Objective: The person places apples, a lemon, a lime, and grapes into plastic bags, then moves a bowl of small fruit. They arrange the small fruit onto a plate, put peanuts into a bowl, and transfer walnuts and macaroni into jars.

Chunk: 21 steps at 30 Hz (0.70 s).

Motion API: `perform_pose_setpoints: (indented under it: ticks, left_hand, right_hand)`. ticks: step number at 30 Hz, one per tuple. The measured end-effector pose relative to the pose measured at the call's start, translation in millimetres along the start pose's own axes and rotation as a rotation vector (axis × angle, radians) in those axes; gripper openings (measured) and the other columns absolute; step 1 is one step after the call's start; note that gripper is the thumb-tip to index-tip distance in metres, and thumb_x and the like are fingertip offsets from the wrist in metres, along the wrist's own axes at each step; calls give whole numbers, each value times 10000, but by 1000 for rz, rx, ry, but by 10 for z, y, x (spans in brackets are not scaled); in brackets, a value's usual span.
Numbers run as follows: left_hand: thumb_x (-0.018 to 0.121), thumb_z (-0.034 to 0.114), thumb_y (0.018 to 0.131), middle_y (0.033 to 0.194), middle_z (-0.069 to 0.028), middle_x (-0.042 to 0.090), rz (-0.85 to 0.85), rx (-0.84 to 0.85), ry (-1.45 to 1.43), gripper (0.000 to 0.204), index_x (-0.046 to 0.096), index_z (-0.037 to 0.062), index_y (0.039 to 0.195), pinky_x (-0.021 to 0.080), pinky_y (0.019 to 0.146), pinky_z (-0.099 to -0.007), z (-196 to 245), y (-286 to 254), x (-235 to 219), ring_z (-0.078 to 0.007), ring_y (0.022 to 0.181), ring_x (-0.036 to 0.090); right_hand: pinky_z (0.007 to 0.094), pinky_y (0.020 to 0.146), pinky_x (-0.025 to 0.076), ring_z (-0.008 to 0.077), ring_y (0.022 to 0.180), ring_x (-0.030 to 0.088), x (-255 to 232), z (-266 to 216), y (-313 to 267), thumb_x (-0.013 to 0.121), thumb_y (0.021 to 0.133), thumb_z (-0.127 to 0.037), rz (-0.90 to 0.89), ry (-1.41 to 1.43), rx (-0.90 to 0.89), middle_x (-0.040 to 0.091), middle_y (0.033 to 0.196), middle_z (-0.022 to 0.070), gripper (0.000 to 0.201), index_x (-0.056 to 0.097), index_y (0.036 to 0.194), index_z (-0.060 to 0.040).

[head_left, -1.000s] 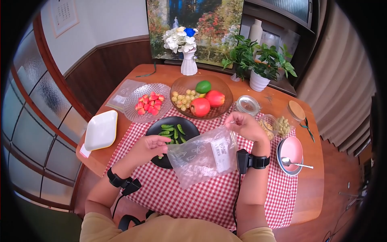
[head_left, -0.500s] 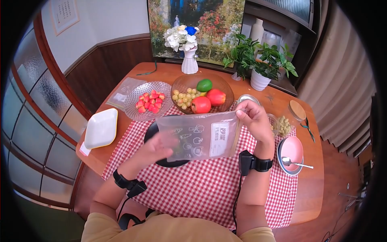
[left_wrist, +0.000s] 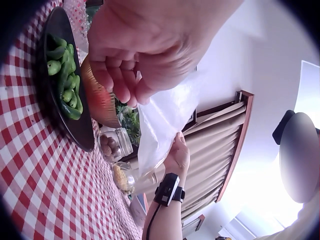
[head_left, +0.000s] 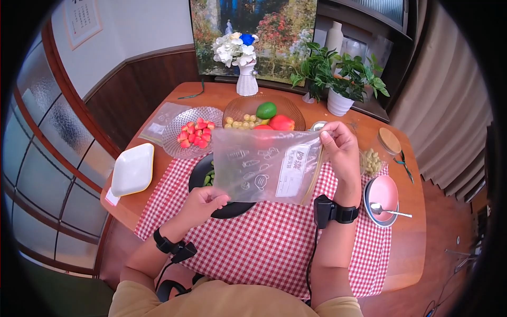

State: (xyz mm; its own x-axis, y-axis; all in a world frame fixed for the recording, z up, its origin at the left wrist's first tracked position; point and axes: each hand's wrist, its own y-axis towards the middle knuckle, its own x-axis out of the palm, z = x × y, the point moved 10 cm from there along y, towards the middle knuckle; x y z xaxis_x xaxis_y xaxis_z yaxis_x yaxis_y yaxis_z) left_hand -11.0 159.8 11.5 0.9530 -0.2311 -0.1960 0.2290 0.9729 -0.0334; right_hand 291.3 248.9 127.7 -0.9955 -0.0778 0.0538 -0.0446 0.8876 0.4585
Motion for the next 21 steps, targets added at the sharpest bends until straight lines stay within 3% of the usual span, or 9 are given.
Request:
perform_pose_setpoints:
  ticks: [6, 8, 11, 15, 20, 21]
  left_hand:
    - [668, 210, 894, 910, -47, 673, -57, 14, 145, 258, 666, -13, 1024, 493, 696, -230, 88, 5, 67, -83, 777, 596]
    - [654, 201, 905, 959, -62, 669, -14, 288, 84, 291, 636, -25, 1088, 504, 719, -234, 460, -39, 108, -82, 788, 607]
    - [625, 187, 924, 985, -72, 663, 2, 194, -138, 290, 616, -17, 1129, 514, 737, -238, 421, -23, 42, -93, 802, 626]
    - [556, 202, 966, 946, -63, 666, 37, 48, -100, 260, 629, -8, 1101, 523, 722, -243, 544, -56, -185, -105, 801, 643]
    - [539, 194, 973, 892, -47, 673, 207, 166, -94, 242, 641, 0, 1075, 514, 707, -227, 781, -29, -850, -94, 767, 640]
    - [536, 185, 973, 870, -43, 675, 238, 214, -80, 232, 646, 3, 1066, 511, 701, -222, 885, -56, -934, -91, 756, 639]
  right_hand:
    - [179, 622, 401, 23, 702, 507, 23, -119, -21, 597, 917, -53, 63, -5, -62, 554, 795, -50, 42, 574, 945, -32]
    - [179, 626, 402, 23, 709, 509, 67, -166, -58, 601, 915, -54, 5, -13, -47, 555, 802, -48, 47, 575, 947, -33]
    - [179, 632, 405, 24, 715, 510, 171, -169, -72, 607, 914, -58, -54, 2, -15, 555, 814, -47, 53, 576, 948, -33]
    - [182, 605, 417, 32, 690, 509, 206, -129, -49, 609, 918, -76, -31, 5, 31, 561, 811, -36, 123, 556, 1020, -34]
    - [175, 589, 422, 34, 677, 503, 171, -16, -50, 605, 927, -103, 2, -88, 145, 571, 823, -19, 190, 536, 1088, -29]
    - [185, 639, 442, 51, 736, 521, 199, 22, -52, 661, 892, -120, -44, -132, 158, 576, 859, -11, 288, 537, 1137, -34]
